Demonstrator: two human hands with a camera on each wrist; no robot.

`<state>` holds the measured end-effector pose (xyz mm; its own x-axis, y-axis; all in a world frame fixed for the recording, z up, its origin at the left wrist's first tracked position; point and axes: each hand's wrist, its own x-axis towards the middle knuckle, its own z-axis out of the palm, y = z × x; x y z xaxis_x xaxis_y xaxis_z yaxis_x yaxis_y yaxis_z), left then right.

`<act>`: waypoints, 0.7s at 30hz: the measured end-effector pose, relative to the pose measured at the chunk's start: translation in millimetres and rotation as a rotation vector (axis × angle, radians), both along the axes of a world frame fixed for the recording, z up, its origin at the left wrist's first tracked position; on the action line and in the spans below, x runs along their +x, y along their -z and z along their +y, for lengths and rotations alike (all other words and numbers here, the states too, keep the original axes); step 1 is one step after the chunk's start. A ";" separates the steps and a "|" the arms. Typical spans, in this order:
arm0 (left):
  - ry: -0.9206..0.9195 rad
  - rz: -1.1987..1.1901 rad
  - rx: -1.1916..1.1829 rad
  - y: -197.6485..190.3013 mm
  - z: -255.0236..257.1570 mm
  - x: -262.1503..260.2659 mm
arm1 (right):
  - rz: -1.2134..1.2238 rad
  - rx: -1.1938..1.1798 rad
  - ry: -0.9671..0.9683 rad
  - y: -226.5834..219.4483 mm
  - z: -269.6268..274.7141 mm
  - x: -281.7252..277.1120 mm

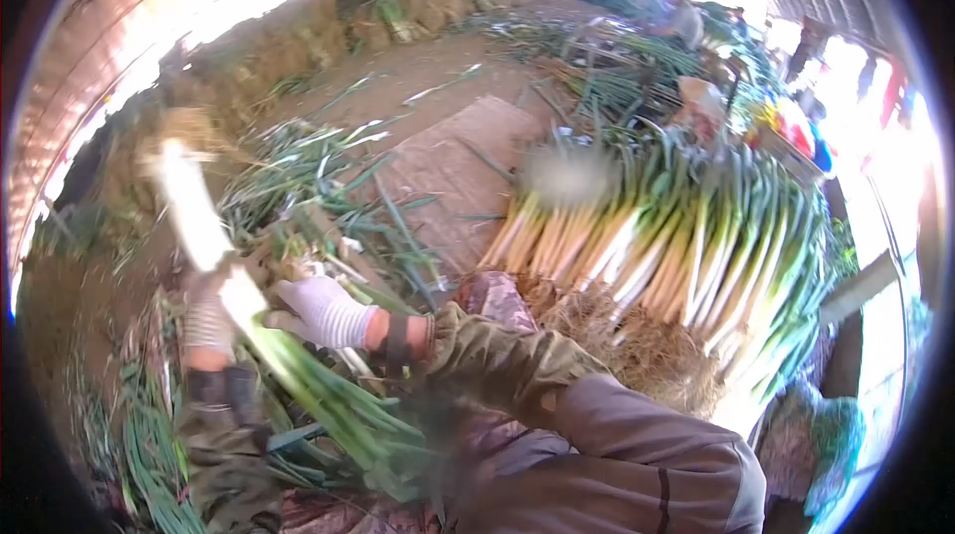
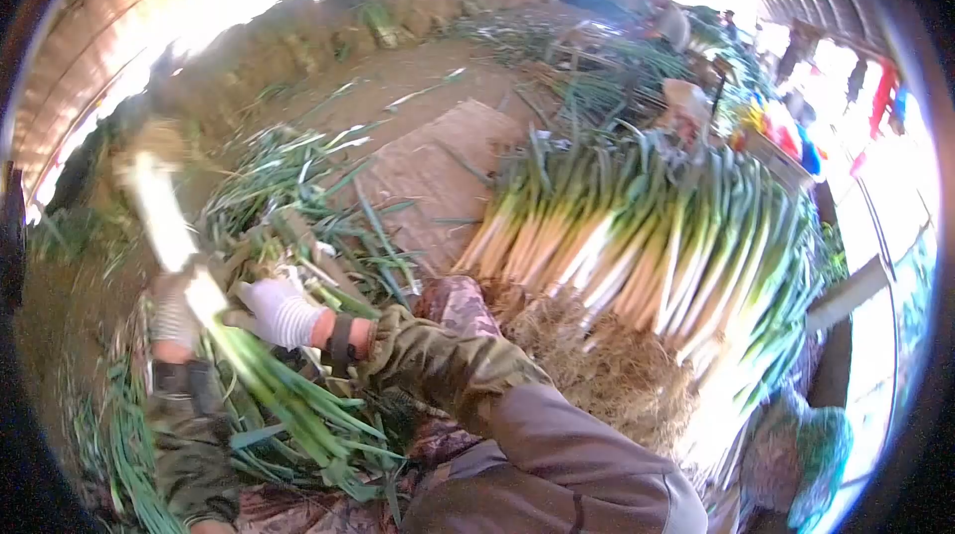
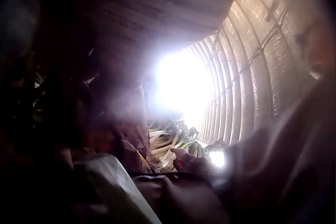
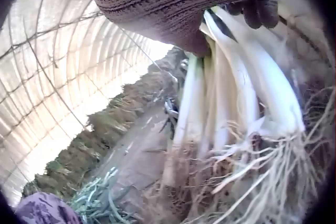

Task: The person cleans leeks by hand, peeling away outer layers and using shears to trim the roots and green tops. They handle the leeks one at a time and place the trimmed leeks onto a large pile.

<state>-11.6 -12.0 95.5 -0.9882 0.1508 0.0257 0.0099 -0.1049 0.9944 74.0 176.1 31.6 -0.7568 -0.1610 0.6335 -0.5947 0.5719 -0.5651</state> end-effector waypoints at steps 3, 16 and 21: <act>0.016 0.260 -0.047 -74.0 -91.8 -58.3 | -0.084 -0.031 0.053 -26.2 34.0 -4.6; 0.452 0.251 -0.830 -34.8 -4.2 39.8 | 0.666 0.582 -0.005 -111.3 40.1 37.1; 0.729 0.355 -0.715 -9.4 44.3 95.6 | 0.694 0.850 0.010 -56.4 78.0 33.3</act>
